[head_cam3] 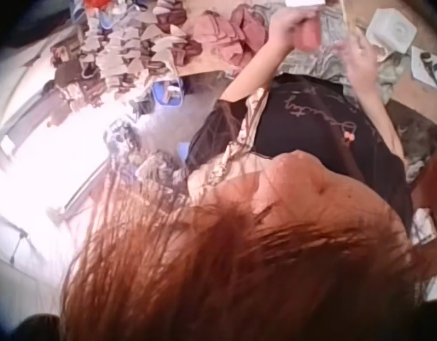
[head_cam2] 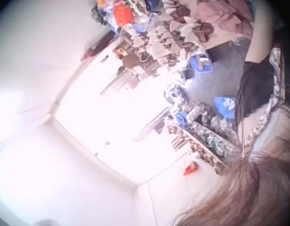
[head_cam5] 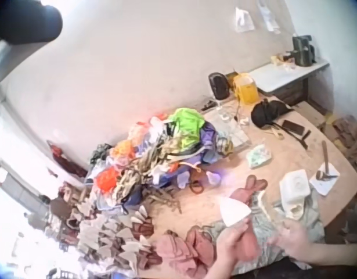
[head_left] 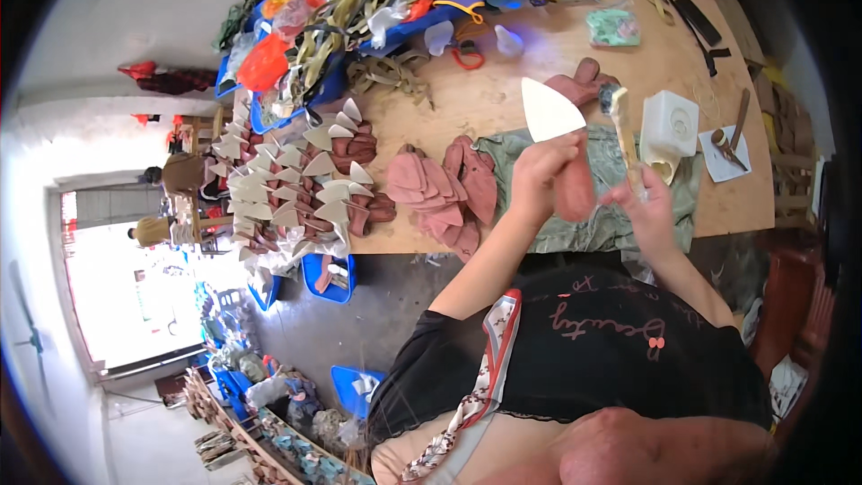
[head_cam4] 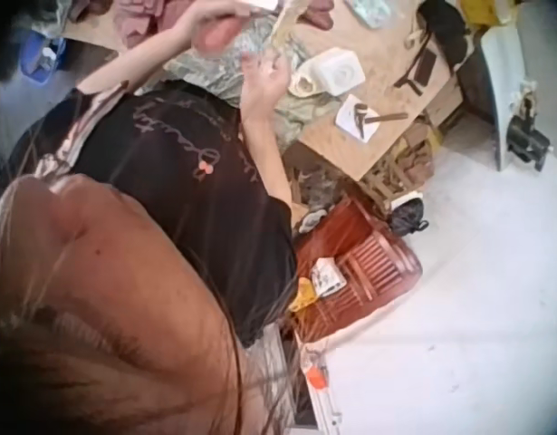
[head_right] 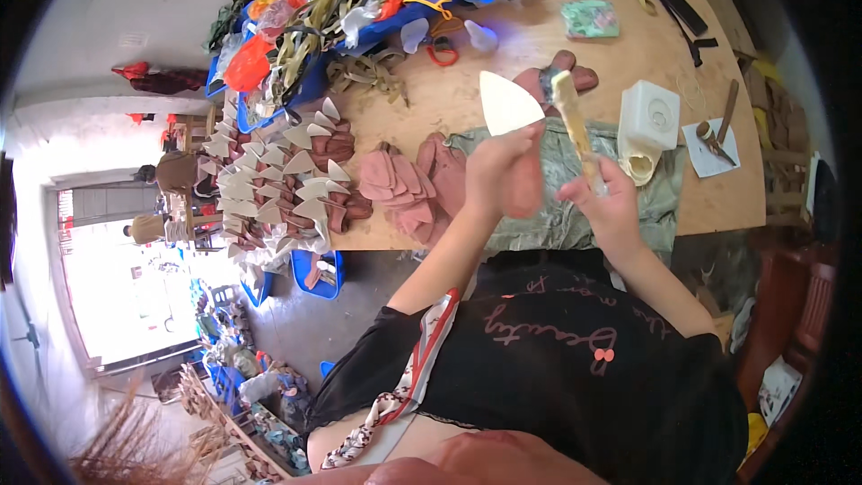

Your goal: The person applies glue to shoe soles using a brush and presses shoe upper pieces onto the soles by hand.

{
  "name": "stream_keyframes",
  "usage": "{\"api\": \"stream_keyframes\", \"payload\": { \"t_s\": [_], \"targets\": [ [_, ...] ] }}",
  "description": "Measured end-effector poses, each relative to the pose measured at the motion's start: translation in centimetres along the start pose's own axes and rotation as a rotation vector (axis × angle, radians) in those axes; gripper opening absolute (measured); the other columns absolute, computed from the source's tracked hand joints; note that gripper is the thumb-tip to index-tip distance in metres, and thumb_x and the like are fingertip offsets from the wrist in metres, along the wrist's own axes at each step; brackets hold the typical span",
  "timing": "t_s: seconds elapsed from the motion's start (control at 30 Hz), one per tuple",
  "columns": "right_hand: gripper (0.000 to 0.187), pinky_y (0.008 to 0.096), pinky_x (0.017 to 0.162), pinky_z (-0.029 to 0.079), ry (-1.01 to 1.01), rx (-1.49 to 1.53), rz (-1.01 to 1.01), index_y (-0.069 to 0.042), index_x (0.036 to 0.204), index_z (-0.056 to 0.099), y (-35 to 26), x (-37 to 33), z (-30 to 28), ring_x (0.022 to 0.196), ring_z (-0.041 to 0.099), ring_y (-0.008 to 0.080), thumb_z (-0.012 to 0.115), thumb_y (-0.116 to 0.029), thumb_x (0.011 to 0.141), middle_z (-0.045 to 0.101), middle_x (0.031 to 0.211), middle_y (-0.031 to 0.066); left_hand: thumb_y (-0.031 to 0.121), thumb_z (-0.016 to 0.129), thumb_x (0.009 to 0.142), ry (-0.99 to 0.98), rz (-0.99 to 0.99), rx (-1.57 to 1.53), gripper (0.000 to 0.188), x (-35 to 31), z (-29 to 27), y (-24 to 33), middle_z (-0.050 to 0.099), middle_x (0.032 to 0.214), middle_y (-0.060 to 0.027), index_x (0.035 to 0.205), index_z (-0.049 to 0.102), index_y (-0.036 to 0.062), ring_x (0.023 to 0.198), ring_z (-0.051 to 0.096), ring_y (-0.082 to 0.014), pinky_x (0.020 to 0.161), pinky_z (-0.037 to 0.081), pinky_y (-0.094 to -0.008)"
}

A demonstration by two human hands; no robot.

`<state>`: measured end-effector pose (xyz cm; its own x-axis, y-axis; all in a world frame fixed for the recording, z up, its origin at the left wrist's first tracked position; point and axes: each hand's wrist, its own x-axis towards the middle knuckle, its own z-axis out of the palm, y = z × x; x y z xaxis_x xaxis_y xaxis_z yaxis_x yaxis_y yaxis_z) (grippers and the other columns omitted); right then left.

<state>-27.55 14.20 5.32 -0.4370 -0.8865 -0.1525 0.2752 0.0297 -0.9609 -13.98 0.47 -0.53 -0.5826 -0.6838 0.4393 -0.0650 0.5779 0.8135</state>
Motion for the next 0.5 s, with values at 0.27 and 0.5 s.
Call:
{"api": "stream_keyframes", "payload": {
  "t_s": [0.27, 0.5],
  "targets": [
    [0.022, 0.0212, 0.059, 0.038, 0.107, -0.197, 0.019, -0.008, 0.082, 0.048, 3.3, 0.1, 5.3, 0.068, 0.044, 0.0041, 0.069, -0.014, 0.083, 0.047, 0.073, -0.0049, 0.001, 0.053, 0.077, -0.152, 0.108, 0.276, 0.035, -1.6, -4.0, 0.0, 0.059, 0.118, -0.0163, 0.112, 0.053, 0.0004, 0.12, 0.05, -0.0352, 0.102, 0.037, -0.046],
    [0.023, 0.0211, 0.057, 0.037, 0.283, -0.095, 0.021, -0.01, 0.08, 0.046, 6.9, -0.2, 10.1, 0.065, 0.043, 0.0042, 0.069, -0.012, 0.083, 0.045, 0.073, -0.0049, -0.007, 0.045, 0.078, -0.264, -0.033, 0.507, 0.056, -3.9, -8.2, -0.3, 0.018, 0.147, -0.034, 0.133, 0.033, -0.0069, 0.14, 0.014, -0.0449, 0.113, 0.012, -0.053]
  ]
}}
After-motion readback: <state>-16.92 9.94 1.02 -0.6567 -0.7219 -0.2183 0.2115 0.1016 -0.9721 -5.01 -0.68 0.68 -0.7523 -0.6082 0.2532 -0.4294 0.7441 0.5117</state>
